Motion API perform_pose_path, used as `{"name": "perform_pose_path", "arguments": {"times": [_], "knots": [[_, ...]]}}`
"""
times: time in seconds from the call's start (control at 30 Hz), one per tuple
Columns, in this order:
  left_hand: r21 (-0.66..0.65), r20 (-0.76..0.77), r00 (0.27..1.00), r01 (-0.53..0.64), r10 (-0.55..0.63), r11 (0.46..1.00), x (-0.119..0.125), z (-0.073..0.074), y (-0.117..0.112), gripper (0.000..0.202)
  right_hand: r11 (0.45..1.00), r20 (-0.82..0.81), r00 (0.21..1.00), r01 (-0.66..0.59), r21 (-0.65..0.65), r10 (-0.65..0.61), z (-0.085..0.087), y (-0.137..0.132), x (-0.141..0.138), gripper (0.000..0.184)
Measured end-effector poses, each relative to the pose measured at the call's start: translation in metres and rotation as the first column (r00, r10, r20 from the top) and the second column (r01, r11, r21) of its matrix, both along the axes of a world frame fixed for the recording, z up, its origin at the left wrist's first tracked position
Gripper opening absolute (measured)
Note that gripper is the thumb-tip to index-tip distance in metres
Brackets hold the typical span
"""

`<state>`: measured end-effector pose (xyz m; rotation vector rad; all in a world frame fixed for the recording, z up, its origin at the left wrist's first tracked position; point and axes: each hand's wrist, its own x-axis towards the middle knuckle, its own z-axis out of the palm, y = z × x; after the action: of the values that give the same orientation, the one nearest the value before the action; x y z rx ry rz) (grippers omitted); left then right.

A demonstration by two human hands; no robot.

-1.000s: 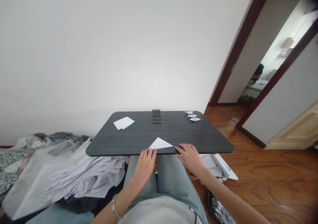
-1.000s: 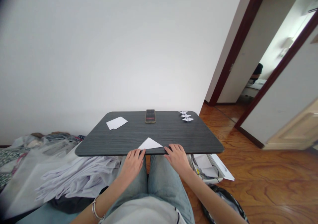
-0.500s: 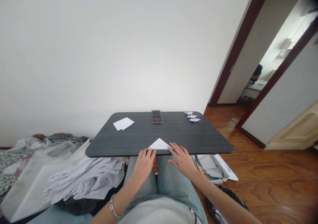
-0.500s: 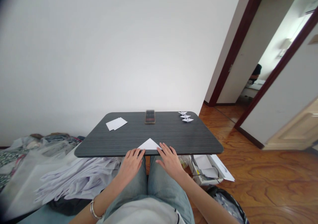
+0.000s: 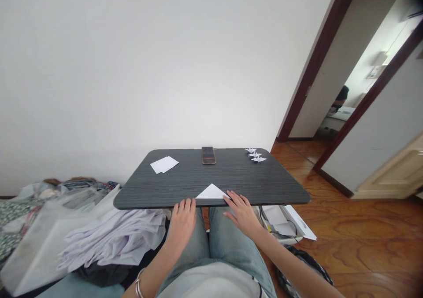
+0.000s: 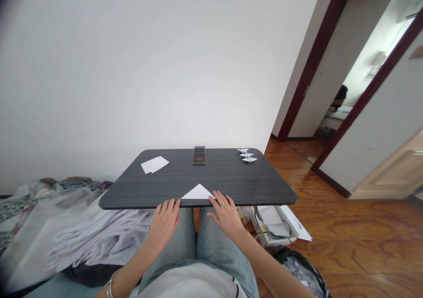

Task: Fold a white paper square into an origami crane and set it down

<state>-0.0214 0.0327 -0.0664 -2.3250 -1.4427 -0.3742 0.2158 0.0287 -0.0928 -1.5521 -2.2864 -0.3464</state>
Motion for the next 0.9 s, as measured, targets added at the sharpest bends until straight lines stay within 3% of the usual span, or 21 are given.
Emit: {"name": "perform_pose_path", "arguments": {"times": [0.1,0.3,0.43,0.67,0.9], "knots": [[-0.011,0.052,0.998,-0.047,0.047,0.999,0.011,0.006,-0.005,0.036,1.000,-0.004,1.000,0.007,0.004,-0.007,0.000,0.000,-0.001,0.044],[-0.072,0.056,0.961,0.273,-0.269,0.959,0.048,0.004,0.005,0.040,1.000,-0.021,1.000,0.003,-0.016,-0.004,0.000,0.001,0.000,0.044],[-0.103,0.044,0.943,0.332,-0.329,0.938,0.061,0.000,0.017,0.040,0.999,-0.030,1.000,-0.006,-0.032,0.005,0.000,0.002,0.001,0.044],[-0.099,-0.021,0.943,0.329,-0.333,0.939,0.059,0.000,0.022,0.041,1.000,-0.027,1.000,0.007,-0.024,-0.007,0.000,0.001,-0.001,0.043],[-0.096,-0.026,0.949,0.311,-0.315,0.945,0.042,-0.001,0.022,0.040,1.000,-0.039,0.999,-0.004,-0.008,0.004,-0.002,0.002,0.000,0.042]]}}
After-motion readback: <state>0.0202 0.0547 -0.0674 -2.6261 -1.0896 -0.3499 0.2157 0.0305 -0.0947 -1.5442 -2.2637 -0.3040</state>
